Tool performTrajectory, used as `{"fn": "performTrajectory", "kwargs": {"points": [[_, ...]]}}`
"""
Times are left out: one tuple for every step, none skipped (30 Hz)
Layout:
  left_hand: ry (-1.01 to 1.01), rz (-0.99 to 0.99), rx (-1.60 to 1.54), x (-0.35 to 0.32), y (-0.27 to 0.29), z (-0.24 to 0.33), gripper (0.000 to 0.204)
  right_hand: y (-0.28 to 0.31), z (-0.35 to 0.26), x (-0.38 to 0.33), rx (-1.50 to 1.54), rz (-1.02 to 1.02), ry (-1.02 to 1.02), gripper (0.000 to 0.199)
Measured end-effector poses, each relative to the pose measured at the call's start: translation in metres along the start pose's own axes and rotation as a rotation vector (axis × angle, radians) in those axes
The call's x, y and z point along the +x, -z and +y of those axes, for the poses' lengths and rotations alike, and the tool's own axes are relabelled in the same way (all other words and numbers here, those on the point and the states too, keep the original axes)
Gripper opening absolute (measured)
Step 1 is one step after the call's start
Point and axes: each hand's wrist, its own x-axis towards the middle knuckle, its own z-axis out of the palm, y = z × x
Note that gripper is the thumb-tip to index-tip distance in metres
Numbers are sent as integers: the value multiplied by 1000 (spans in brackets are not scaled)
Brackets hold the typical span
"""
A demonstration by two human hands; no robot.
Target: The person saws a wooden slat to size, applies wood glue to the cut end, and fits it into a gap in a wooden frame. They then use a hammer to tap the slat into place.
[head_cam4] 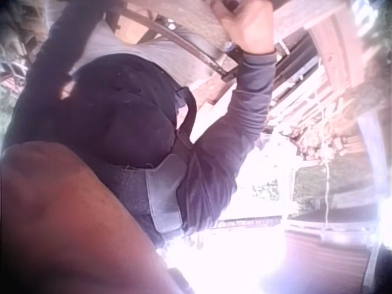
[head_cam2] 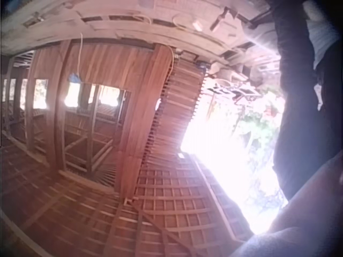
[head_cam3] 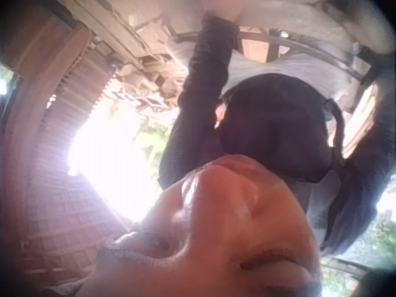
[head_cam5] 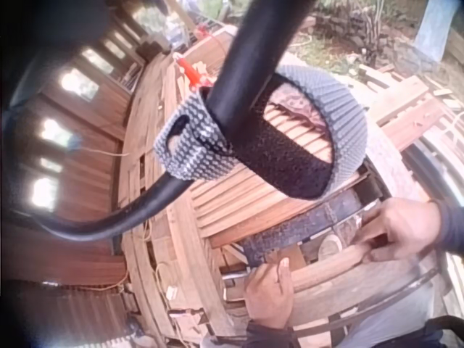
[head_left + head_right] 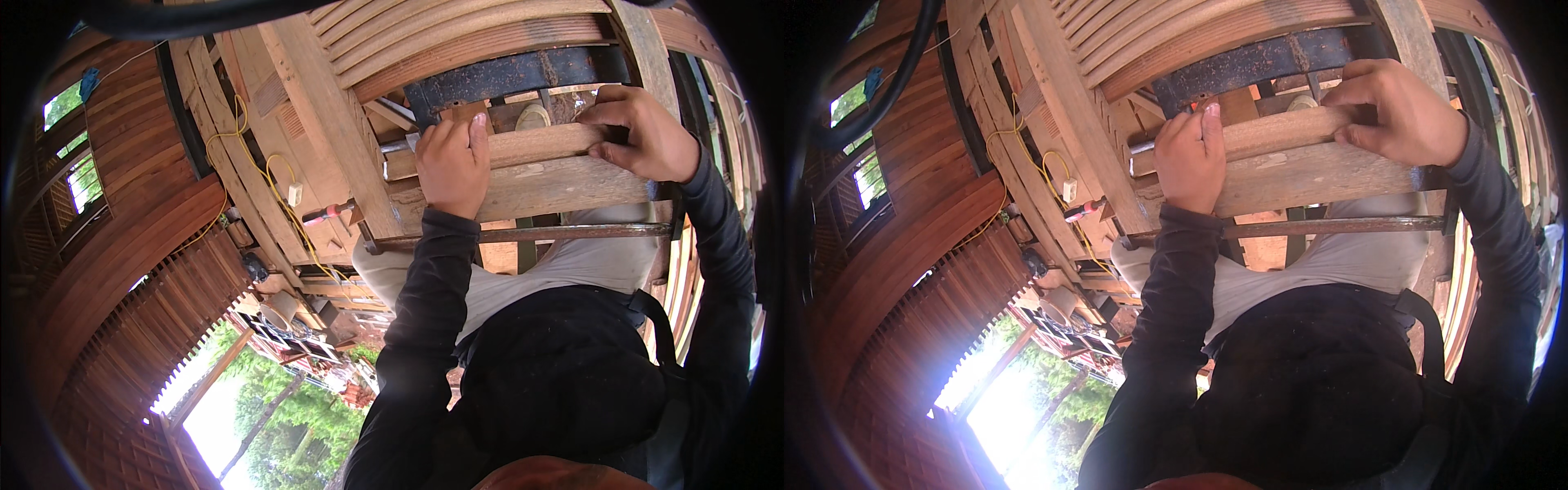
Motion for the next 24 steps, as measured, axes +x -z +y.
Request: {"fn": "performTrajectory", "kwargs": {"points": [[6, -5, -3, 0, 0, 0, 36, 1, 1, 1, -9, -7, 2, 35], [8, -1, -12, 0, 1, 1, 36, 2, 1, 1, -18, -14, 3, 35], [11, 4, -23, 0, 1, 1, 36, 3, 0, 2, -20, -10, 3, 34], [14, 9, -33, 0, 1, 1, 36, 5, -2, 4, -21, -7, 3, 34], [22, 13, -29, 1, 1, 1, 36, 6, -3, 5, -23, -3, 3, 34], [29, 17, -25, 1, 2, 2, 36, 7, -4, 6, -41, 3, 11, 34], [36, 21, -21, 1, 2, 2, 36, 8, -3, 7, -59, 9, 19, 33], [39, 19, -16, 1, 2, 3, 36, 10, -3, 8, -76, 15, 27, 33], [46, 18, -11, 2, 3, 3, 35, 12, -4, 10, -71, -13, 5, 33], [53, 16, -5, 2, 4, 3, 35, 15, -4, 13, -65, -42, -17, 33], [51, 30, -12, 3, 5, 2, 35, 18, -5, 16, -60, -71, -38, 33], [41, 42, -20, 3, 4, 3, 34, 20, -5, 16, -62, -67, -25, 32], [31, 54, -27, 4, 4, 3, 34, 22, -6, 17, -64, -64, -11, 32], [32, 59, -33, 4, 4, 3, 33, 23, -6, 19, -66, -62, 3, 32], [36, 65, -38, 5, 4, 3, 33, 25, -5, 21, -86, -56, 25, 32], [40, 71, -44, 6, 5, 3, 32, 27, -4, 23, -106, -50, 46, 33], [47, 78, -49, 6, 5, 2, 31, 28, -4, 25, -127, -45, 68, 33], [54, 85, -55, 7, 5, 1, 31, 31, -7, 27, -137, -34, 78, 34], [60, 92, -61, 8, 6, 1, 30, 34, -10, 30, -148, -24, 89, 36], [68, 96, -67, 9, 7, 1, 30, 38, -14, 33, -159, -13, 99, 37], [73, 97, -72, 12, 8, 2, 30, 44, -15, 38, -149, -84, 44, 37], [84, 101, -75, 13, 9, 3, 29, 52, -15, 46, -138, -160, -7, 37], [85, 108, -78, 13, 10, 3, 29, 58, -16, 52, -128, -236, -57, 37], [86, 114, -81, 14, 11, 3, 29, 60, -17, 55, -144, -239, -39, 36]]}}
